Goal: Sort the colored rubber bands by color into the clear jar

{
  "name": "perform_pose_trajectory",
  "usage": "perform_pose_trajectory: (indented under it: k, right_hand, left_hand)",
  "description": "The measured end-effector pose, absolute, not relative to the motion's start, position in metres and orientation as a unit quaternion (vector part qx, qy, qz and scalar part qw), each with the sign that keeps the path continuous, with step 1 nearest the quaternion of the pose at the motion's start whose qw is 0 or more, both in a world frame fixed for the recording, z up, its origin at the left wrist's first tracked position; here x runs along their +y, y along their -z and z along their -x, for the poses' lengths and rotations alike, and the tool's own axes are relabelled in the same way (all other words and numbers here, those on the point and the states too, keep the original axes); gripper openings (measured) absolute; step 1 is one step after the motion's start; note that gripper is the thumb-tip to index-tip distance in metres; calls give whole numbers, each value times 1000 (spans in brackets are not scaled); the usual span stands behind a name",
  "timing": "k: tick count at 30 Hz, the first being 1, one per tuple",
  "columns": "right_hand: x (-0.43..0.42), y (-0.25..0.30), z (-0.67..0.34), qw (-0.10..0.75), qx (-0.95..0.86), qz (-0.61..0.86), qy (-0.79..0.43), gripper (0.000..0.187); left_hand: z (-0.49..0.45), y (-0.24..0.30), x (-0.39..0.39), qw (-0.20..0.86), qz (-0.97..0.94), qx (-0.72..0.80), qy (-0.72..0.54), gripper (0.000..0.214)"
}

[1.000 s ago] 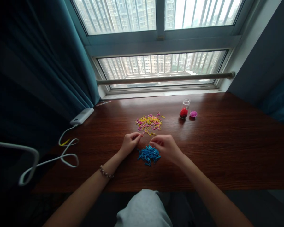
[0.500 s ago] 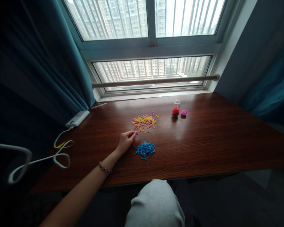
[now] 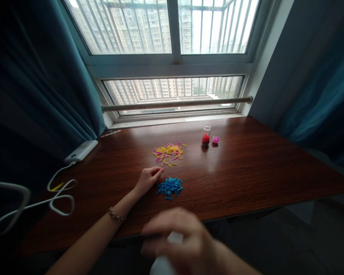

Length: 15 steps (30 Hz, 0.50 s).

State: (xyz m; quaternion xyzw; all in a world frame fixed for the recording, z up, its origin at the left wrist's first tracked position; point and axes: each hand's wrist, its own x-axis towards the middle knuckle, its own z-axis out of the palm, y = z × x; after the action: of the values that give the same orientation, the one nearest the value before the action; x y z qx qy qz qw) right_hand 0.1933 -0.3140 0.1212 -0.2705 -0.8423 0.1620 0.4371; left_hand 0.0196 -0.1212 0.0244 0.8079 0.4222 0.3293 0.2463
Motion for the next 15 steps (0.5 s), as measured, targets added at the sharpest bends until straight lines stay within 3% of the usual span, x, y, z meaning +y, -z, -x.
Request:
perform_pose_trajectory:
  k: [3, 8, 10, 15]
  right_hand:
    - [-211, -92, -256, 583, -610, 536, -29, 38]
    - [-70, -50, -327, 539, -424, 727, 35, 76]
    - [-46, -44, -336, 525, -416, 742, 37, 73]
    - [-50, -51, -315, 512, -425, 746, -18, 37]
  left_hand:
    - [-19, -26, -120, 235, -817, 415, -325, 30]
    - [-20, -28, -123, 204, -824, 418, -324, 31]
    - [-20, -27, -124, 196, -824, 420, -326, 30]
    - [-17, -28, -121, 206, -805, 424, -361, 25]
